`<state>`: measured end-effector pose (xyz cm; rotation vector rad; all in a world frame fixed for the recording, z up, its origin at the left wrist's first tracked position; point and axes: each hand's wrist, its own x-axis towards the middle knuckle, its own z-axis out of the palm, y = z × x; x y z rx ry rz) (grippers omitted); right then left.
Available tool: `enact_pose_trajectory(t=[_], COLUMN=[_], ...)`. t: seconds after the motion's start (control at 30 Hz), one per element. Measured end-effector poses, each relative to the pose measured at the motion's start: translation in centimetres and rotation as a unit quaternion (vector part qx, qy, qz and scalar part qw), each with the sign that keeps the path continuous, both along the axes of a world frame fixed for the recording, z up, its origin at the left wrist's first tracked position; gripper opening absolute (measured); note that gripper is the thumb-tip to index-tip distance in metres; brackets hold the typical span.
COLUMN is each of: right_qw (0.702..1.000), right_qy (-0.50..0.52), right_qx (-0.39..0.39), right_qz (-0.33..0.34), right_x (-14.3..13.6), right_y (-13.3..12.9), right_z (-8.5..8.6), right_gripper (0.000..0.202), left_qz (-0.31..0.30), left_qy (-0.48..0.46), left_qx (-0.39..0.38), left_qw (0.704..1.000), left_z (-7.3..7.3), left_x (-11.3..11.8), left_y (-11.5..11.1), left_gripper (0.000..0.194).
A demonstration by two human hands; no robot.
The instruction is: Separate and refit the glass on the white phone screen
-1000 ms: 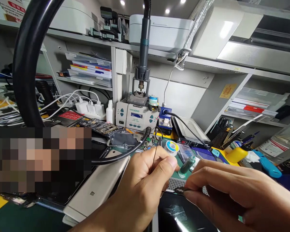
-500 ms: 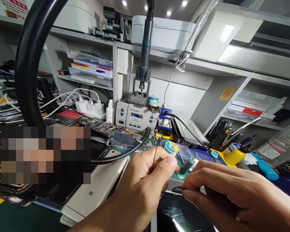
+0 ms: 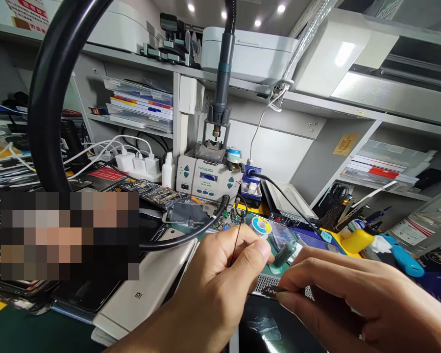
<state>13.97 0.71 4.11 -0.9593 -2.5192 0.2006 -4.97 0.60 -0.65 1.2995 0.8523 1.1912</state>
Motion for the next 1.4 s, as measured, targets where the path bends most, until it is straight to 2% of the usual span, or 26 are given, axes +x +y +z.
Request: enact_pose_trajectory(t=[0.2,0.5,0.7,0.83,1.4], right_qw=[1.000,1.000,1.000,1.000,1.000], right_qy=[0.012,-0.012,-0.010,-0.016,-0.019], right_qx=[-0.001,-0.004,-0.006,-0.003,-0.008], right_qz=[0.001,0.002,0.005,0.001,-0.007], right_x=[0.0,0.0,0.0,0.0,0.0], right_y=[0.1,0.1,0.0,0.0,0.1], right_z=[-0.1,0.1,0.1,0.2,0.3], right_gripper=[0.013,0.013,0.013,0.013,0.013], left_qz=[-0.003,-0.017,0.005,0.011,0.005], left_qy=[0.004,-0.007,0.006,0.012,-0.002], left_qx=[-0.009,0.012,-0.021,-0.009,-0.008], left_qw=[1.000,1.000,1.000,1.000,1.000], left_z=[-0.5,0.4,-0.6,-1.0,-0.4], left_x=[-0.1,-0.1,-0.2,-0.2,-0.1], left_y=[-0.1,-0.1,-0.1,-0.2,-0.1], left_gripper=[0.038,0.037,0.041,0.042,0.041])
